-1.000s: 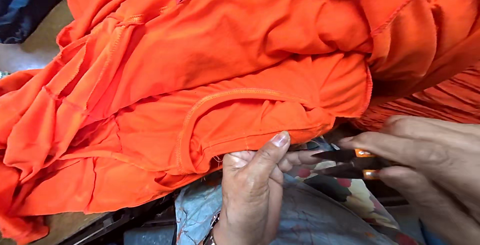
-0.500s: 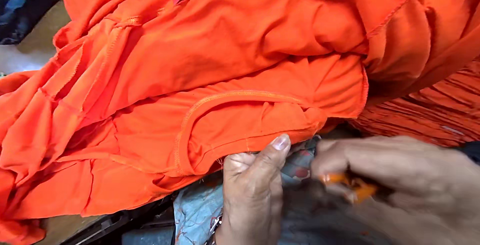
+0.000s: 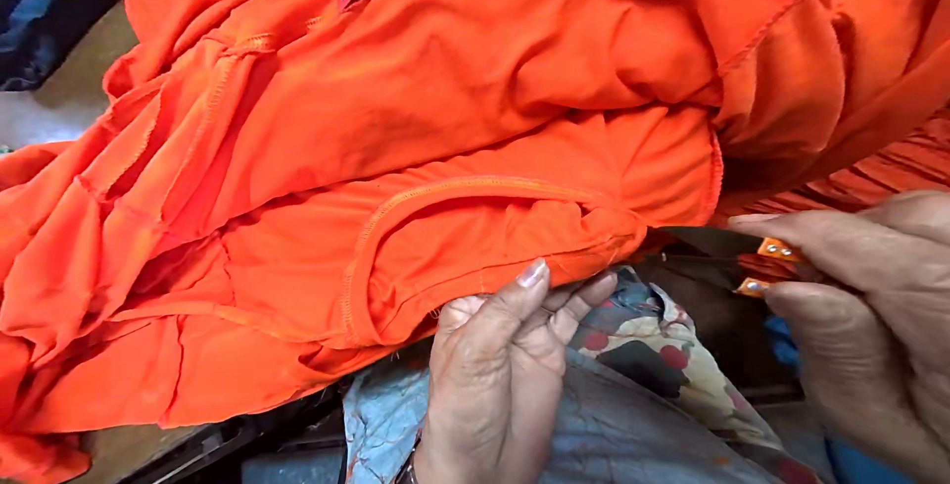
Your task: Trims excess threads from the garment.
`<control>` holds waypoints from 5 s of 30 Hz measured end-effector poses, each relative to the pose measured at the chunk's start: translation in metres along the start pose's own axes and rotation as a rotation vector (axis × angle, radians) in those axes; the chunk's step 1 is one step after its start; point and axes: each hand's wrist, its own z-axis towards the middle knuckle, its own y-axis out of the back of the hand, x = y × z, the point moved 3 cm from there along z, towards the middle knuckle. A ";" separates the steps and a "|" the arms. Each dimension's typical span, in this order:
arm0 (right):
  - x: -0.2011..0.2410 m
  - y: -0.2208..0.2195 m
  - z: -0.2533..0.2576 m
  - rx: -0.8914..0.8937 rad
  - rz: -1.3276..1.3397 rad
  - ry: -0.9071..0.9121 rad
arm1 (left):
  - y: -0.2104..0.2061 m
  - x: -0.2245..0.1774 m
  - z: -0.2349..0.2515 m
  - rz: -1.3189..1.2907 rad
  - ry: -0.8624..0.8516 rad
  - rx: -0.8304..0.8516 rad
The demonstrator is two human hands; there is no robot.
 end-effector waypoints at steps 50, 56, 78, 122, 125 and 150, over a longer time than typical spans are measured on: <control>-0.003 -0.020 0.005 -0.086 0.090 0.128 | -0.002 0.006 -0.004 -0.266 0.208 -0.015; -0.003 -0.020 0.006 -0.080 0.101 0.145 | -0.002 0.007 -0.004 -0.257 0.209 -0.030; 0.001 -0.008 0.009 -0.047 0.064 0.130 | -0.001 0.001 -0.007 -0.013 -0.050 -0.002; 0.013 -0.003 0.029 0.143 0.066 0.174 | 0.004 -0.005 -0.010 0.828 -0.433 0.034; 0.013 -0.003 0.029 0.148 0.066 0.181 | 0.006 -0.005 -0.010 0.862 -0.448 0.045; 0.011 0.003 0.029 0.213 0.052 0.179 | 0.006 -0.005 -0.010 0.908 -0.445 0.043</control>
